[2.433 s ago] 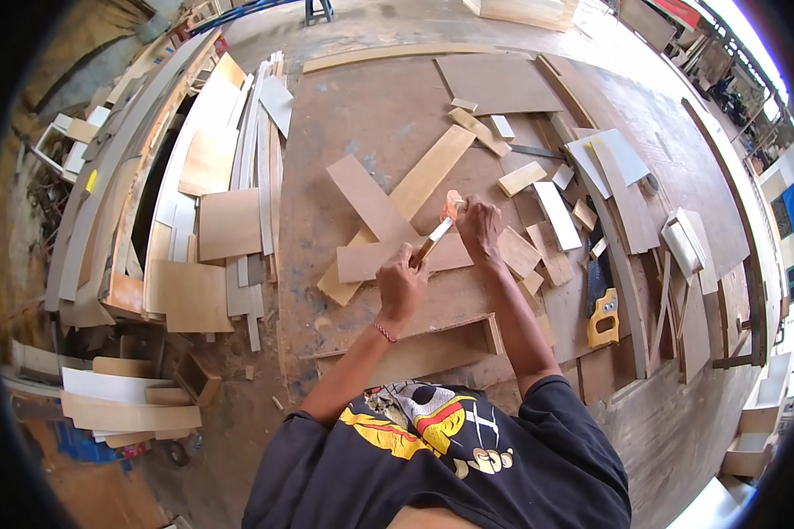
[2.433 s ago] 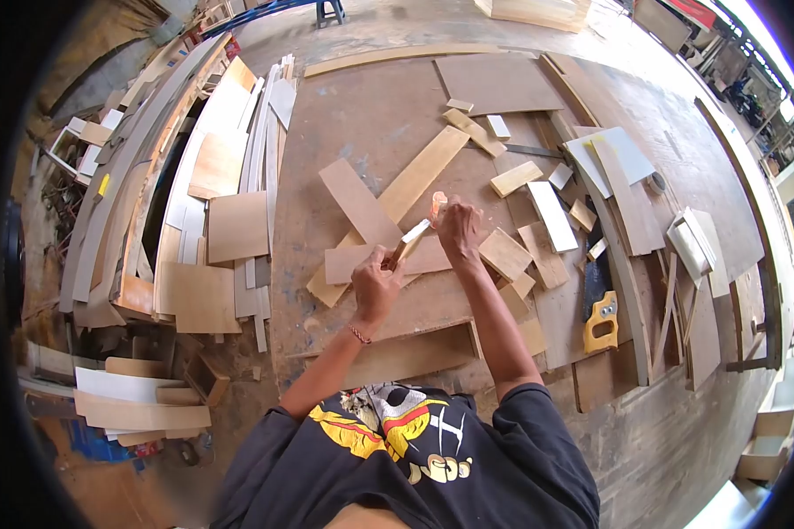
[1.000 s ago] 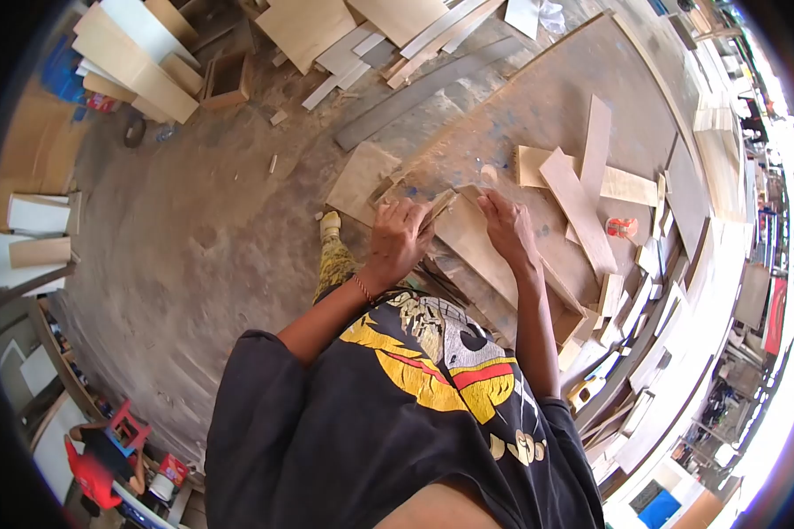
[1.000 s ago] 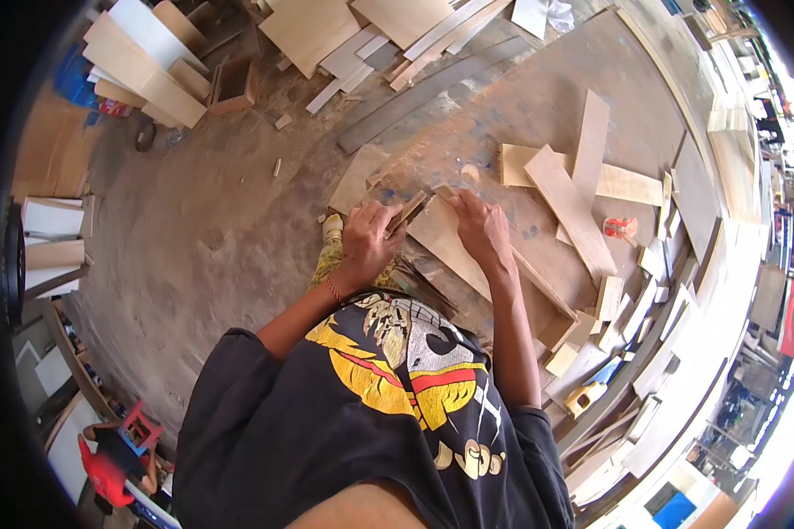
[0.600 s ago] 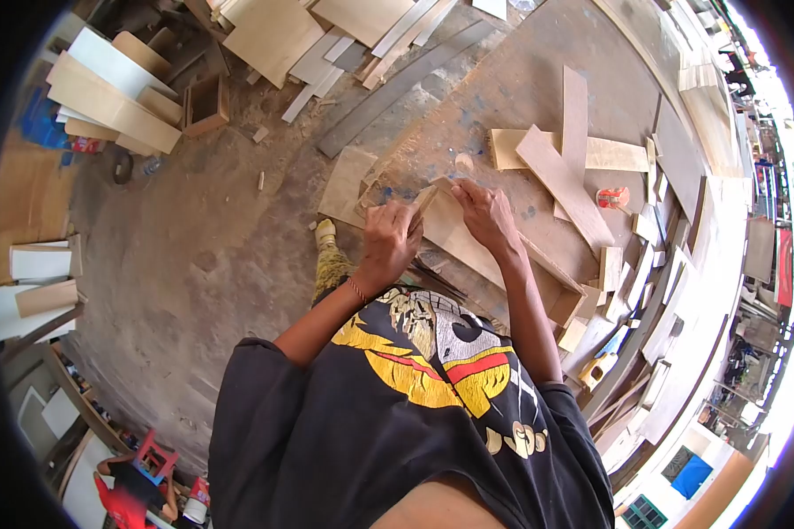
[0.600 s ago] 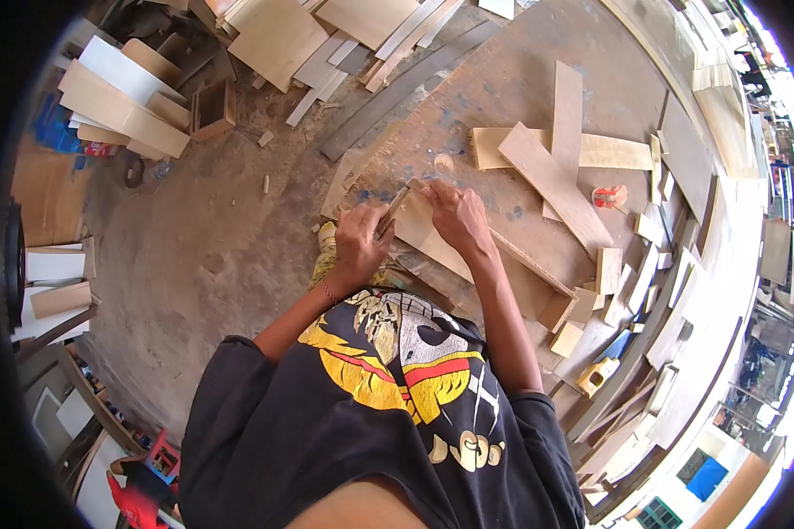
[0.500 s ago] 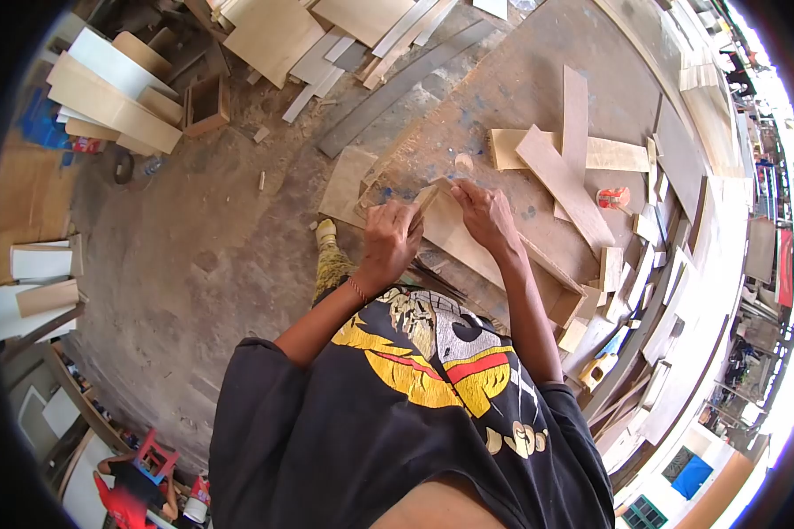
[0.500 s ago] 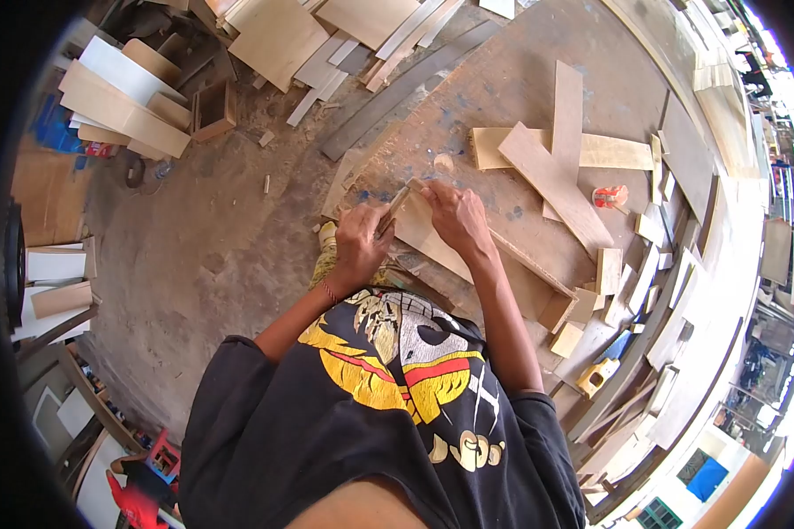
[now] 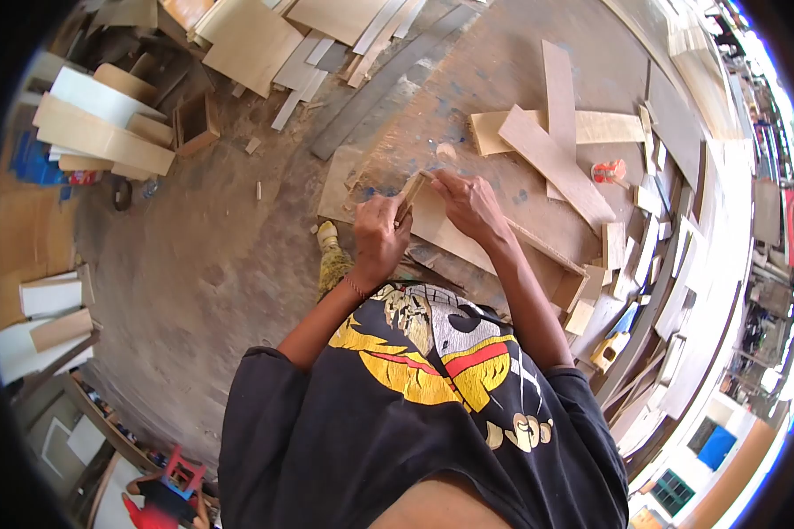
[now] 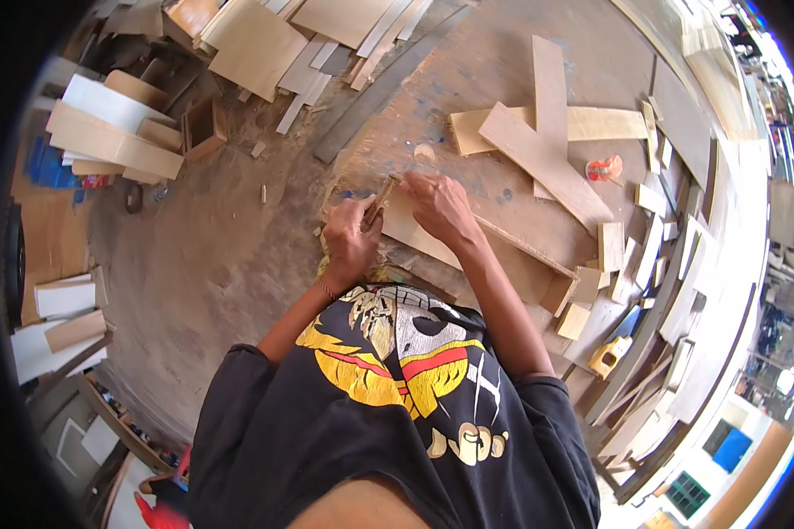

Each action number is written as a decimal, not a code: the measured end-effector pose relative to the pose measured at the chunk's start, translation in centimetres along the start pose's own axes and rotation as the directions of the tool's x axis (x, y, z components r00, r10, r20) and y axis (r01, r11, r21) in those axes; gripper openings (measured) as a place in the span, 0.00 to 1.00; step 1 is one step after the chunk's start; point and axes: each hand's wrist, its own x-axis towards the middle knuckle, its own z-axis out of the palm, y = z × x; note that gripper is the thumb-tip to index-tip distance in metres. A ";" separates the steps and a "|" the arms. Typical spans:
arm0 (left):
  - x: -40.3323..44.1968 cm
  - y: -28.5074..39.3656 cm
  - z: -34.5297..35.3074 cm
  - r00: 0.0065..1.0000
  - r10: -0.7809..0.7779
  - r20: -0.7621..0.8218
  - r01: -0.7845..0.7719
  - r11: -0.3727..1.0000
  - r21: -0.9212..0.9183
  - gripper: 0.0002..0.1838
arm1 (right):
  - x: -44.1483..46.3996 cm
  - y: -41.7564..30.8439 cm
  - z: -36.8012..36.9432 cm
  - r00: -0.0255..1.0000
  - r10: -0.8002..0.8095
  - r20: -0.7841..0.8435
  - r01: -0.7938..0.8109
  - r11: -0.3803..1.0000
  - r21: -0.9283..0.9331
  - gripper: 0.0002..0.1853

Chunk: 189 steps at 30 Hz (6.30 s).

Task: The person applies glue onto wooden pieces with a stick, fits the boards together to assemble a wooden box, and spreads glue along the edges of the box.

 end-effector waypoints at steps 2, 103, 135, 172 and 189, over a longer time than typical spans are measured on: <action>0.0 0.2 -0.1 1.000 0.002 0.012 -0.002 1.000 -0.008 0.16 | 0.0 -0.1 -0.2 1.000 -0.006 0.000 0.006 1.000 0.002 0.07; 6.6 -4.1 2.2 0.729 -0.040 0.683 0.639 0.397 -0.659 0.27 | -11.0 2.0 5.2 0.885 -0.231 -0.405 0.168 0.968 -0.185 0.20; 4.5 -2.6 3.4 0.812 -0.120 0.571 0.564 0.414 -0.715 0.12 | -9.1 2.3 7.1 0.842 -0.108 -0.528 0.018 0.985 -0.172 0.19; 5.1 -2.7 3.7 0.792 0.018 0.610 0.507 0.537 -0.674 0.28 | -23.5 15.5 -3.7 0.606 0.703 -0.373 0.001 0.468 0.884 0.29; 6.0 -4.8 2.9 0.724 0.040 0.689 0.648 0.304 -0.699 0.41 | -23.6 18.3 -5.0 0.632 0.738 -0.238 0.134 0.198 0.971 0.40</action>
